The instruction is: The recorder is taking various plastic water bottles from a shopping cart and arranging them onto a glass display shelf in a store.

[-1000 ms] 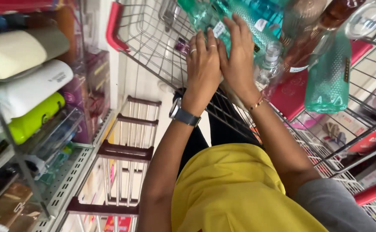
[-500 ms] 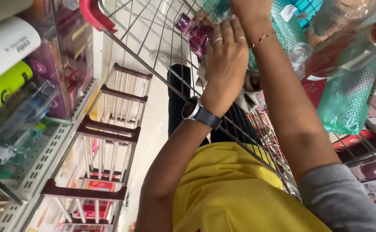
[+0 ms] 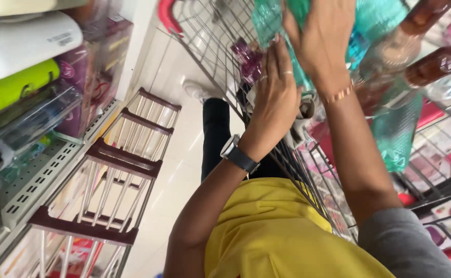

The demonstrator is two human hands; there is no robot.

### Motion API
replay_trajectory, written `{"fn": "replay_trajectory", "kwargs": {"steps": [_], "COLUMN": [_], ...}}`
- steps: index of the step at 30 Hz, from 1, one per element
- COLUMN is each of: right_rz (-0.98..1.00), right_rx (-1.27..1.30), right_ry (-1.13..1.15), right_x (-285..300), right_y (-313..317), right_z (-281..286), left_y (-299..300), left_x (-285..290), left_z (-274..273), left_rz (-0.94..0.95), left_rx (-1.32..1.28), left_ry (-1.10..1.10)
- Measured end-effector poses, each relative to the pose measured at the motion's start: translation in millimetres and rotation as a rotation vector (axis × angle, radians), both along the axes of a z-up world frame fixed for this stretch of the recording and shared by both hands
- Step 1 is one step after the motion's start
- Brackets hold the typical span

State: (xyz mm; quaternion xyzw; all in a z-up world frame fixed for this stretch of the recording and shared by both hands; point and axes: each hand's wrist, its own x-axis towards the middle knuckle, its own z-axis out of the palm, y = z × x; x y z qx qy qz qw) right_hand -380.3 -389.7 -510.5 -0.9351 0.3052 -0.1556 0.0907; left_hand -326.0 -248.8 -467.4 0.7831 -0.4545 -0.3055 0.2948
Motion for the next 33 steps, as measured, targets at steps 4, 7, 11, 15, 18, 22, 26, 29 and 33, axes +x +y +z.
{"fn": "replay_trajectory", "kwargs": {"steps": [4,7,11,15,18,22,26,29,33], "right_rz": [0.075,0.199,0.347,0.592,0.668,0.947,1.051,1.13,1.157], "right_rx": [0.067,0.087,0.166,-0.023,0.227,0.997,0.949,0.907,0.371], "right_ry": [-0.265,-0.484,-0.734,-0.76,-0.856,-0.9,-0.947,-1.01,-1.026], "right_x": [15.9,17.7,46.9,84.0,114.8,147.8,171.0,207.5,256.5], "right_y": [28.4,50.0,94.2,143.3,176.8,218.2,257.4,269.3,300.6], "right_z": [113.4,165.2,245.4,325.2,368.2,381.1,368.1,329.8,386.2], "left_y": [17.7,36.5,75.2,128.1,172.5,229.5,275.4,303.6,327.8], "left_x": [15.1,31.3,59.4,96.1,119.8,147.0,161.0,173.9,193.7], "left_z": [46.4,97.4,156.6,214.1,255.5,304.5,350.4,392.1,456.7], "left_rz": [0.028,0.056,0.154,0.185,0.248,0.283,0.27,0.303,0.351], "left_rx": [-0.238,-0.401,-0.59,-0.718,-0.762,-0.919,-1.052,-1.138,-1.208], "left_ry": [0.106,0.089,0.063,-0.099,-0.237,-0.372,-0.405,-0.474,-0.587]}}
